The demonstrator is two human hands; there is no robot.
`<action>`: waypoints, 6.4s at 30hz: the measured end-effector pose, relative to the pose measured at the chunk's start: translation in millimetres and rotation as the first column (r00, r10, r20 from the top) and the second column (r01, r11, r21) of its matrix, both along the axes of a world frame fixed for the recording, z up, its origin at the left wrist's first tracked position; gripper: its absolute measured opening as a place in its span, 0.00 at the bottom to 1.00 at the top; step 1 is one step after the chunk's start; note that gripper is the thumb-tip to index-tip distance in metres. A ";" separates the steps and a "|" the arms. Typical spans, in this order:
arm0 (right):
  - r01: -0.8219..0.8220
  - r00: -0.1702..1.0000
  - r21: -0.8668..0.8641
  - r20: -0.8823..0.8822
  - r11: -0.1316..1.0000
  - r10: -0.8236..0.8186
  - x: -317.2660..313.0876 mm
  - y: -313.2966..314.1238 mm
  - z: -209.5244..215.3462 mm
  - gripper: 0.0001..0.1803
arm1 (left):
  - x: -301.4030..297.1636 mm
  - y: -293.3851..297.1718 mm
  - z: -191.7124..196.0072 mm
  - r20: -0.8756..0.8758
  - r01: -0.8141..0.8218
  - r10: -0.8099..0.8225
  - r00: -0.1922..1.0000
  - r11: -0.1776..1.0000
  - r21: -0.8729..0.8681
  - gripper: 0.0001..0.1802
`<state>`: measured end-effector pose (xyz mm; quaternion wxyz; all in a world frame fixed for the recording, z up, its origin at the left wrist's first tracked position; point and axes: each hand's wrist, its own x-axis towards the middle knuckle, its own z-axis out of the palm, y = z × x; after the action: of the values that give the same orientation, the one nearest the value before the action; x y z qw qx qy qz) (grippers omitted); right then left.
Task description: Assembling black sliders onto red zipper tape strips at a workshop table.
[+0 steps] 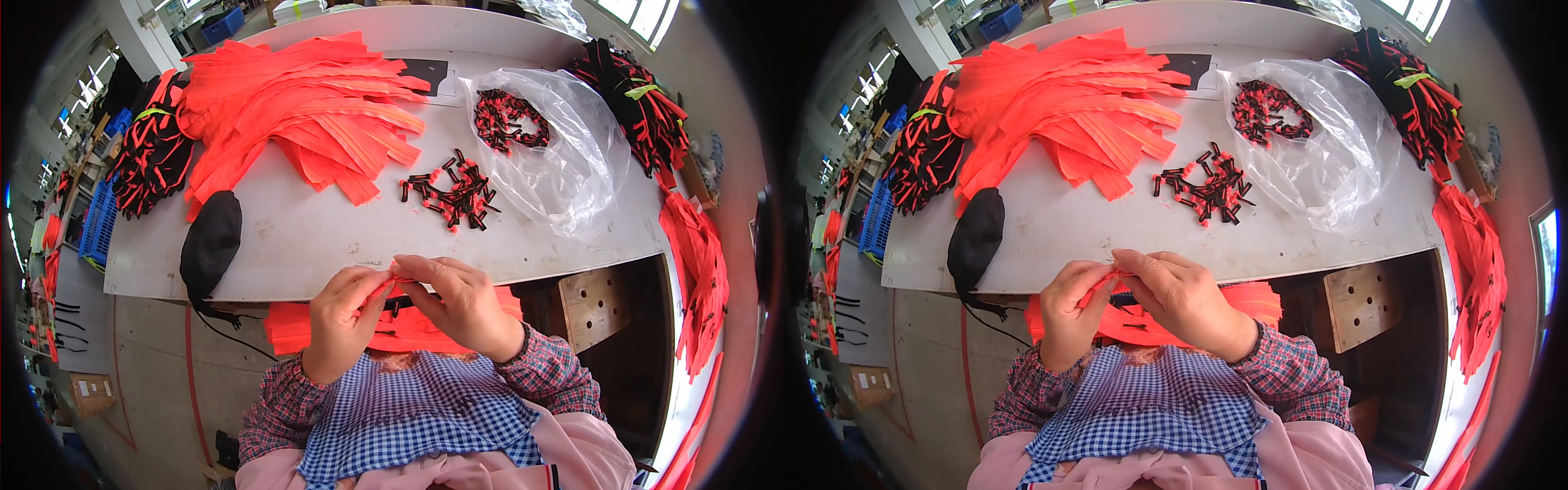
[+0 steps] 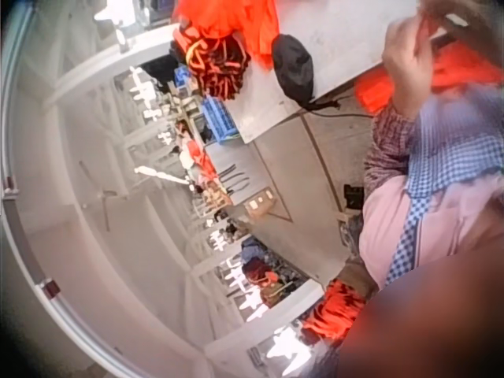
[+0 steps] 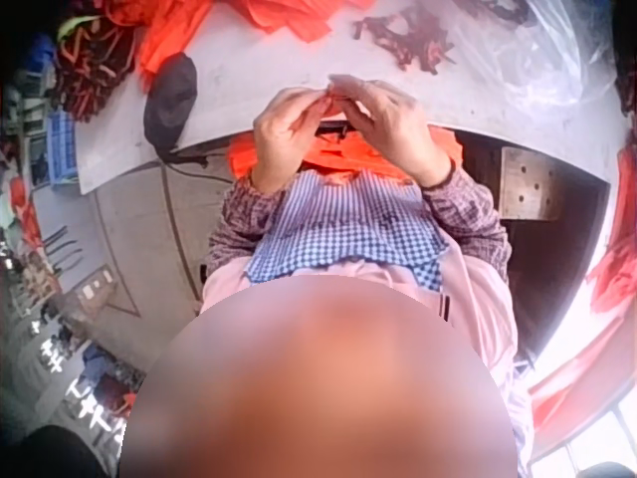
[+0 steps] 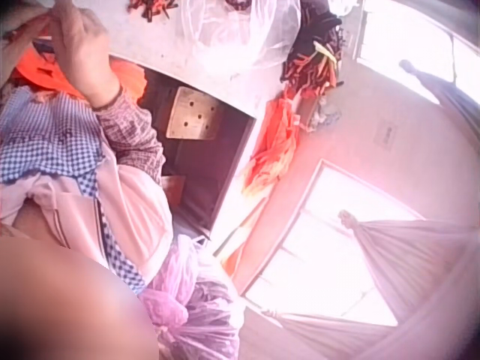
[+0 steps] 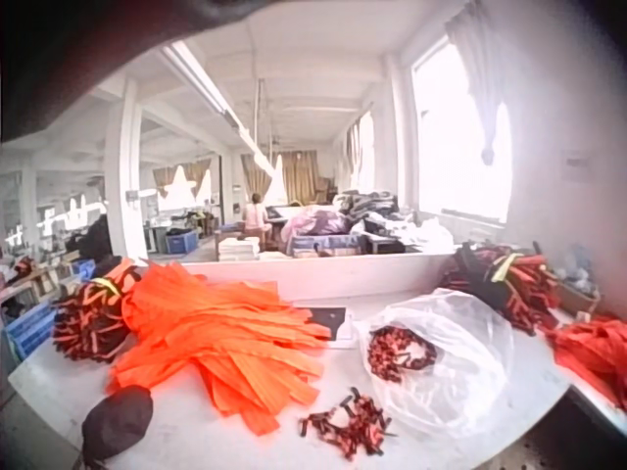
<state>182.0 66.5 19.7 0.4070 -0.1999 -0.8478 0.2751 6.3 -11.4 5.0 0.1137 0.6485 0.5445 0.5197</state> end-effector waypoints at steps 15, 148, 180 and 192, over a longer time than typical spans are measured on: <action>0.020 0.990 0.121 0.139 0.992 -0.036 -5.6 -2.9 -9.4 0.23 | 0.5 -0.9 5.8 -0.228 -0.092 0.080 0.970 0.995 -0.039 0.10; -0.515 0.834 -0.669 -0.535 0.536 0.134 -1.5 -5.7 -36.1 0.04 | -12.6 0.1 35.8 0.566 0.455 -0.130 0.814 0.748 -0.483 0.07; 0.876 0.443 -0.069 0.508 0.478 -0.739 204.1 24.9 -107.9 0.09 | -71.9 -10.6 -49.0 -0.470 0.097 -0.474 0.745 0.773 -0.627 0.26; 0.405 0.873 0.048 0.278 0.913 -0.401 94.2 64.7 -132.7 0.07 | -21.4 -29.1 -150.2 -0.628 -0.039 -0.543 0.557 0.739 -0.673 0.35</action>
<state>276.2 131.2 -113.0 0.3293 -0.4114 -0.8351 0.1578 -15.1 -40.5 -145.2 0.1432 0.8089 0.5672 -0.0581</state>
